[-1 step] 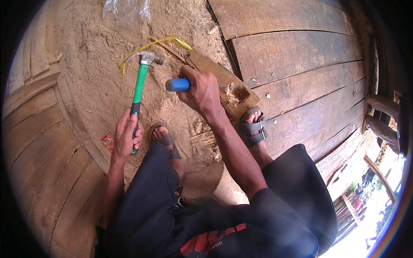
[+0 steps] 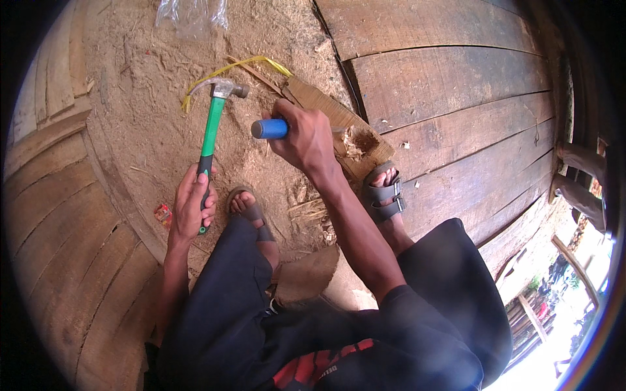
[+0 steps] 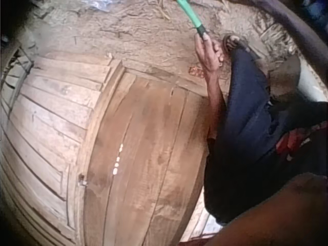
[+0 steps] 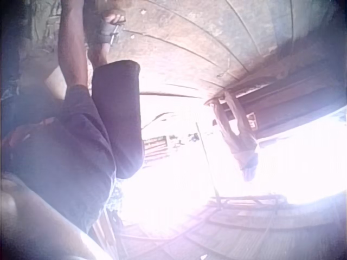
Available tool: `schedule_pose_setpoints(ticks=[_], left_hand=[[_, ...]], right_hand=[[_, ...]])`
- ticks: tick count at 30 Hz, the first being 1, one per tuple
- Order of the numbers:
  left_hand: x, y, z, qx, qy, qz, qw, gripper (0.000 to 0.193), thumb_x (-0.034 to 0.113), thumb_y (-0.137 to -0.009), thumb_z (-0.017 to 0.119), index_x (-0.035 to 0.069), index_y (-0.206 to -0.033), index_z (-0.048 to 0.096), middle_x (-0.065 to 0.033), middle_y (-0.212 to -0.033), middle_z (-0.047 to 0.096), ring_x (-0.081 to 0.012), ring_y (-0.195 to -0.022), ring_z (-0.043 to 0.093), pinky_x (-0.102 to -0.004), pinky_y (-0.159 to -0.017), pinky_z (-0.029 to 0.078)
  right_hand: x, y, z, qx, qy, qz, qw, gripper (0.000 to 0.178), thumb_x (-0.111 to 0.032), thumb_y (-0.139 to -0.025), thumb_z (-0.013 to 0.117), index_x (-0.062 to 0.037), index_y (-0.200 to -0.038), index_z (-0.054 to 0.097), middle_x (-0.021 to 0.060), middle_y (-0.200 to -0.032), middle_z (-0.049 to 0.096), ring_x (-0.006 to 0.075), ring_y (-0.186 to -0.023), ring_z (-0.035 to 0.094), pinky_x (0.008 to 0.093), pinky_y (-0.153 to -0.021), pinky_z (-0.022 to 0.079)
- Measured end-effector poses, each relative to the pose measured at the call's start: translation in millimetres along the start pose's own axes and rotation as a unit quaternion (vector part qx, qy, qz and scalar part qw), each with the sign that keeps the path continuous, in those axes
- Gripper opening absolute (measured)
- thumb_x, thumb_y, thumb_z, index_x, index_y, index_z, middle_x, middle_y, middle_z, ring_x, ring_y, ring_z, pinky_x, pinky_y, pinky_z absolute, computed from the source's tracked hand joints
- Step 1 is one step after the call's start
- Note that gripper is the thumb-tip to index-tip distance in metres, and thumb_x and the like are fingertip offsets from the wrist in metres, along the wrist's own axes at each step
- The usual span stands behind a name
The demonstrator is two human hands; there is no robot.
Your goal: The person sits on a wooden floor and uses a hammer and chisel to carve a small piece of wood. They repeatedly strike the chisel to remove wood shavings and shape the material.
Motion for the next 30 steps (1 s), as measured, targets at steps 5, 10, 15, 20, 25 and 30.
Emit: schedule_pose_setpoints(ticks=[5, 10, 15, 20, 25, 30], left_hand=[[1.6, 0.9, -0.2, 0.0, 0.0, 0.002, 1.0, 0.04, 0.044, -0.104, 0.044, 0.009, -0.123, 0.047, 0.0031, -0.067, 0.041, -0.0005, -0.045, 0.036, -0.0163, -0.038, 0.031], [3.5, 4.7, 1.1, 0.013, 0.006, -0.002, 1.0, 0.04, 0.042, -0.105, 0.043, 0.007, -0.124, 0.047, 0.0029, -0.066, 0.041, -0.0007, -0.044, 0.035, -0.0167, -0.038, 0.031], [24.1, 20.1, 6.4, 0.018, 0.018, 0.061, 0.998, 0.041, 0.042, -0.105, 0.042, 0.006, -0.124, 0.046, 0.0021, -0.065, 0.042, -0.0011, -0.043, 0.035, -0.0174, -0.037, 0.031], [42.0, 30.2, 12.2, 0.0, 0.019, 0.095, 0.995, 0.043, 0.043, -0.105, 0.042, 0.005, -0.125, 0.044, 0.0012, -0.064, 0.043, -0.0014, -0.043, 0.035, -0.0177, -0.037, 0.031], [37.9, 30.3, 12.6, -0.008, 0.017, 0.084, 0.996, 0.044, 0.044, -0.104, 0.043, 0.005, -0.126, 0.044, 0.0014, -0.064, 0.043, -0.0014, -0.043, 0.036, -0.0176, -0.037, 0.031], [36.5, 27.4, 10.9, -0.007, 0.019, 0.097, 0.995, 0.045, 0.043, -0.104, 0.044, 0.004, -0.125, 0.044, 0.0018, -0.064, 0.044, -0.0013, -0.044, 0.037, -0.0176, -0.037, 0.033]], right_hand=[[1.1, 0.8, -0.5, 0.013, -0.003, -0.008, 1.0, 0.026, -0.027, -0.086, 0.071, -0.0067, -0.073, 0.06, 0.013, -0.055, 0.058, 0.0318, -0.05, 0.062, 0.0407, -0.05, 0.048], [0.1, 0.4, 0.3, 0.022, -0.001, 0.0, 1.0, 0.028, -0.027, -0.086, 0.071, -0.0068, -0.072, 0.059, 0.0131, -0.055, 0.058, 0.032, -0.05, 0.062, 0.0405, -0.05, 0.048], [2.2, -2.1, -5.7, 0.036, -0.036, 0.021, 0.998, 0.025, -0.028, -0.086, 0.07, -0.0081, -0.074, 0.059, 0.014, -0.057, 0.059, 0.035, -0.053, 0.062, 0.043, -0.051, 0.048], [0.8, -0.8, -10.3, 0.052, -0.028, 0.021, 0.998, 0.025, -0.028, -0.087, 0.069, -0.0079, -0.074, 0.06, 0.014, -0.057, 0.059, 0.0338, -0.052, 0.063, 0.0418, -0.051, 0.048], [3.1, 2.2, -7.6, 0.052, -0.033, 0.026, 0.998, 0.028, -0.028, -0.088, 0.071, -0.0068, -0.073, 0.061, 0.0129, -0.055, 0.058, 0.0301, -0.048, 0.061, 0.0379, -0.048, 0.047], [3.0, -4.7, -10.3, 0.064, -0.033, 0.006, 0.997, 0.026, -0.027, -0.087, 0.071, -0.007, -0.073, 0.062, 0.0126, -0.055, 0.058, 0.0293, -0.048, 0.062, 0.0375, -0.048, 0.047]])
Point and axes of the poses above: each hand's wrist, its own y-axis away from the middle knuckle, its own z-axis out of the palm, x = y × z, the point moved 6 cm from there along -y, towards the middle knuckle
